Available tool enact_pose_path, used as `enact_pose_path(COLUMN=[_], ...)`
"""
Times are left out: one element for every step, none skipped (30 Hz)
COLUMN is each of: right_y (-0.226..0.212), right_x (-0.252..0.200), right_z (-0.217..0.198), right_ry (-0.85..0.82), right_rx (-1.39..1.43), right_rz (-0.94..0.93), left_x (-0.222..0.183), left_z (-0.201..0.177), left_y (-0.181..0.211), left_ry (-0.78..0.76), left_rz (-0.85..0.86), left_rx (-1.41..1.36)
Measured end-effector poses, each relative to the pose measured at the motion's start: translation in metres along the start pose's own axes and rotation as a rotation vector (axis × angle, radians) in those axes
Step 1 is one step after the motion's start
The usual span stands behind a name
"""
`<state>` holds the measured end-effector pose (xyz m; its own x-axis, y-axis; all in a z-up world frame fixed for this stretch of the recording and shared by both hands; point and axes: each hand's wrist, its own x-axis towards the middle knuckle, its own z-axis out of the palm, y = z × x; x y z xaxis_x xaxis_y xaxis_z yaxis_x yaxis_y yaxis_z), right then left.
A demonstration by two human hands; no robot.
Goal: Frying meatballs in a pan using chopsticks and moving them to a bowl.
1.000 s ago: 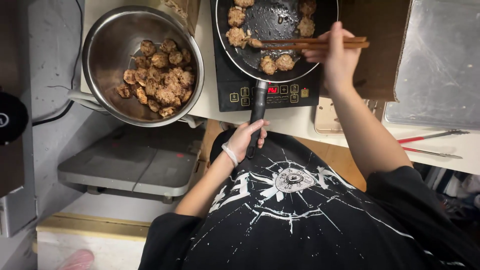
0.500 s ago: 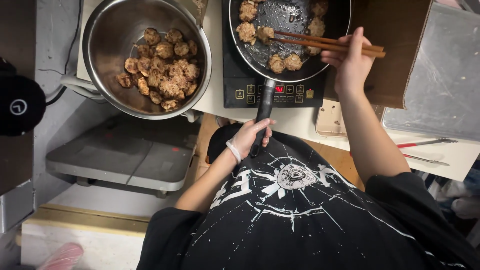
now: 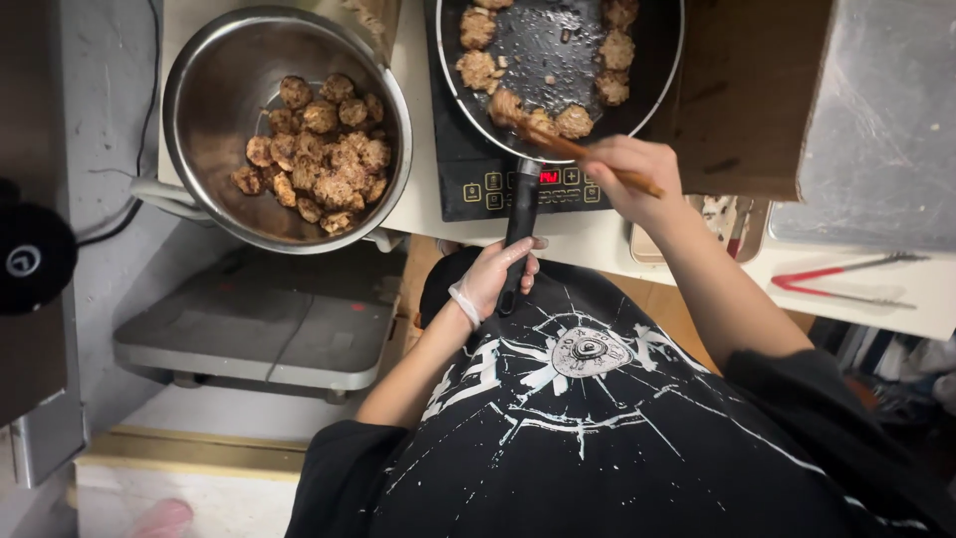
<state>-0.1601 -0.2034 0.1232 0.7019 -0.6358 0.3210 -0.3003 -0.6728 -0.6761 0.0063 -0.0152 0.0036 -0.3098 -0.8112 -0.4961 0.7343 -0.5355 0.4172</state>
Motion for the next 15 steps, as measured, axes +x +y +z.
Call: enact_pose_path(right_y=[0.002,0.005,0.003,0.002,0.001,-0.001,-0.003,-0.004,-0.008,-0.011,-0.014,-0.018,-0.022,-0.026,-0.020], right_x=[0.001,0.004,0.000,-0.003,-0.006,-0.016,-0.025,-0.034,-0.044,-0.055,-0.065,-0.072,-0.079,-0.089,-0.097], right_z=[-0.001,-0.003,-0.007,-0.012,-0.016,-0.022,-0.027,-0.032,-0.037,-0.042,-0.048,-0.054,-0.060,-0.068,-0.076], right_ry=[-0.007,-0.014,-0.002,0.037,0.075,0.082,0.142,0.200,0.205,0.265,0.324,0.331,0.385,0.438,0.443], right_rx=[-0.030,-0.060,-0.062,-0.033,-0.003,-0.005,0.082,0.172,0.173,0.177,0.181,0.183,0.149,0.114,0.115], right_rz=[-0.020,-0.043,-0.040,-0.014,0.012,0.014,0.060,0.102,0.100,0.095,0.091,0.082,0.035,-0.006,-0.010], left_x=[0.000,0.002,0.001,0.000,-0.001,-0.001,-0.002,-0.002,-0.006,-0.011,-0.016,-0.019,-0.022,-0.026,-0.026], left_z=[-0.001,-0.002,-0.001,0.000,0.001,0.002,0.003,0.004,0.009,0.014,0.019,0.021,0.022,0.025,0.026], left_y=[-0.001,0.000,0.001,0.002,0.003,0.004,0.005,0.006,0.010,0.014,0.017,0.021,0.024,0.025,0.029], left_ry=[-0.012,-0.022,-0.026,-0.005,0.016,0.014,0.018,0.025,0.026,0.079,0.133,0.133,0.173,0.212,0.212], left_rz=[0.001,0.005,0.000,0.004,0.007,0.004,-0.002,-0.005,-0.004,-0.012,-0.020,-0.012,0.025,0.056,0.059], left_rx=[-0.020,-0.039,-0.027,-0.016,-0.004,0.002,-0.001,-0.004,0.001,0.058,0.114,0.122,0.160,0.194,0.200])
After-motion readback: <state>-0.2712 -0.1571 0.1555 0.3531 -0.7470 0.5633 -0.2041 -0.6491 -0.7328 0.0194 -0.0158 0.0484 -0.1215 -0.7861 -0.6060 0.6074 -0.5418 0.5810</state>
